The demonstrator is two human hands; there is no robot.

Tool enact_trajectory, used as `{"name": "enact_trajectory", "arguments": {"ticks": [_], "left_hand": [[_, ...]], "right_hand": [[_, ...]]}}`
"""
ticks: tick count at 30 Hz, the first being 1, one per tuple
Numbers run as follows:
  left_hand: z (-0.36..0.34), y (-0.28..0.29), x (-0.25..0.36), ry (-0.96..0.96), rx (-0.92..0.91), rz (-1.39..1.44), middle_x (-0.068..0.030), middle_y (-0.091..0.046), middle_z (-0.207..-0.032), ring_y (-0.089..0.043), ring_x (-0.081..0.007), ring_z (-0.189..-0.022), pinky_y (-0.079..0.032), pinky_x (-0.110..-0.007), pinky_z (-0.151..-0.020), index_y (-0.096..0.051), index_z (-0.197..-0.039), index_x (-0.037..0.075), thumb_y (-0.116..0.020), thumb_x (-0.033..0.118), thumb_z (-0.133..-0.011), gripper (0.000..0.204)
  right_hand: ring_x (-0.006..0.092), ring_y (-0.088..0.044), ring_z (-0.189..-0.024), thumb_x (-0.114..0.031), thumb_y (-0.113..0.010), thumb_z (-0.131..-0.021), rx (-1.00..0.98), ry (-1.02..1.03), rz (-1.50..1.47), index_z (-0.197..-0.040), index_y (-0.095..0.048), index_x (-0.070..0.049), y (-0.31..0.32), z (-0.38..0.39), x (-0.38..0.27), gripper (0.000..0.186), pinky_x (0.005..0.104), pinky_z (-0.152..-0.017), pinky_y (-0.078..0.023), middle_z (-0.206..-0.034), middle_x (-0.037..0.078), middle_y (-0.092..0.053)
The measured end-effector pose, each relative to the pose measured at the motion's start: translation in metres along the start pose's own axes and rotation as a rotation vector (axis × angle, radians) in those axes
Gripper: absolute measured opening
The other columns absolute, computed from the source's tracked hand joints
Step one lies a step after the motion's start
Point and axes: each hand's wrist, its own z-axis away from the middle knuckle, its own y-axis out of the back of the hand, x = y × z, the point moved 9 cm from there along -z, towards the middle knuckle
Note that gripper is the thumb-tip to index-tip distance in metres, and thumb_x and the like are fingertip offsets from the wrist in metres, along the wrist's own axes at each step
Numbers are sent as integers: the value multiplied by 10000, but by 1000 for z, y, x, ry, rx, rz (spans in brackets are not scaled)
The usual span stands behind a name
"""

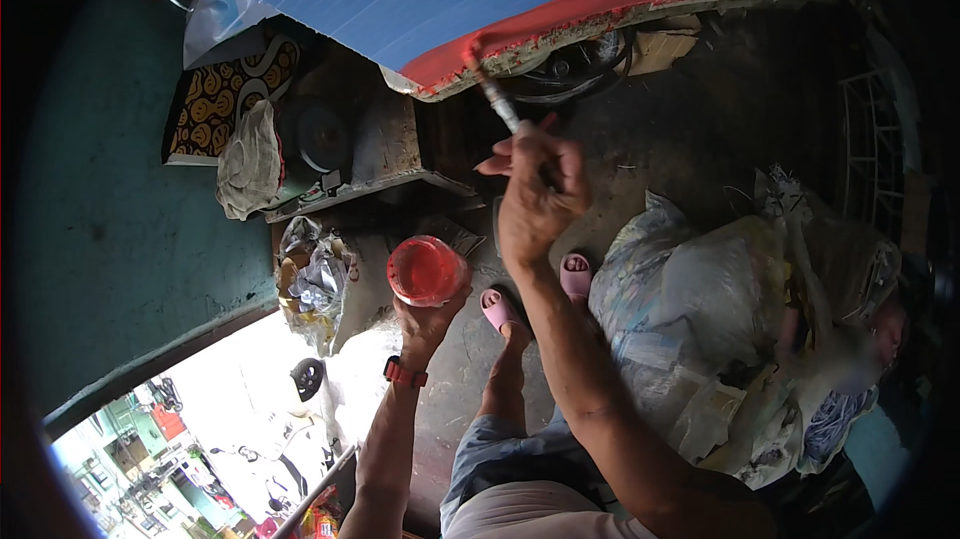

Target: The recorder uses a brush and red paint from a jar to apply a coat of paint to a blue flat surface, likely part of industrial machinery in a print shop.

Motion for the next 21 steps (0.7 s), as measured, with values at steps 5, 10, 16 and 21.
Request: {"name": "enact_trajectory", "arguments": {"ticks": [5, 10, 16, 21], "left_hand": [[15, 46, -9, -127, 58, -17, -97, -641, -1170, -636, -213, -1058, -521, -365, -927, -549, -1240, 28, -917, 175, -629, 728], [21, 82, -39, -142, 40, -121, -110, -618, -1213, -623, -231, -1088, -516, -378, -941, -511, -1284, 30, -929, 218, -612, 813], [30, 104, -54, -155, 38, -145, -112, -607, -1220, -612, -231, -1097, -509, -371, -953, -493, -1295, 30, -932, 215, -605, 839], [33, 114, -64, -175, 19, -144, -115, -592, -1230, -596, -234, -1113, -503, -378, -962, -477, -1306, 26, -932, 202, -608, 852]], "right_hand": [[160, -641, -553, -49, -636, -939, 100, 5, -46, -938, -594, 39, 8, 14, -10, 98, 279, -530, -571, -790, 131, -662], [202, -656, -577, -80, -619, -933, 257, 188, -114, -906, -564, 41, 20, -2, -12, 136, 319, -586, -592, -792, 161, -659], [151, -655, -573, -51, -607, -946, 56, 16, -67, -944, -585, 28, -40, 74, 25, 82, 254, -540, -518, -771, 108, -662], [161, -653, -575, -71, -618, -954, 213, 68, -127, -949, -580, 45, -12, 65, 8, 121, 267, -541, -549, -793, 130, -661]]}}
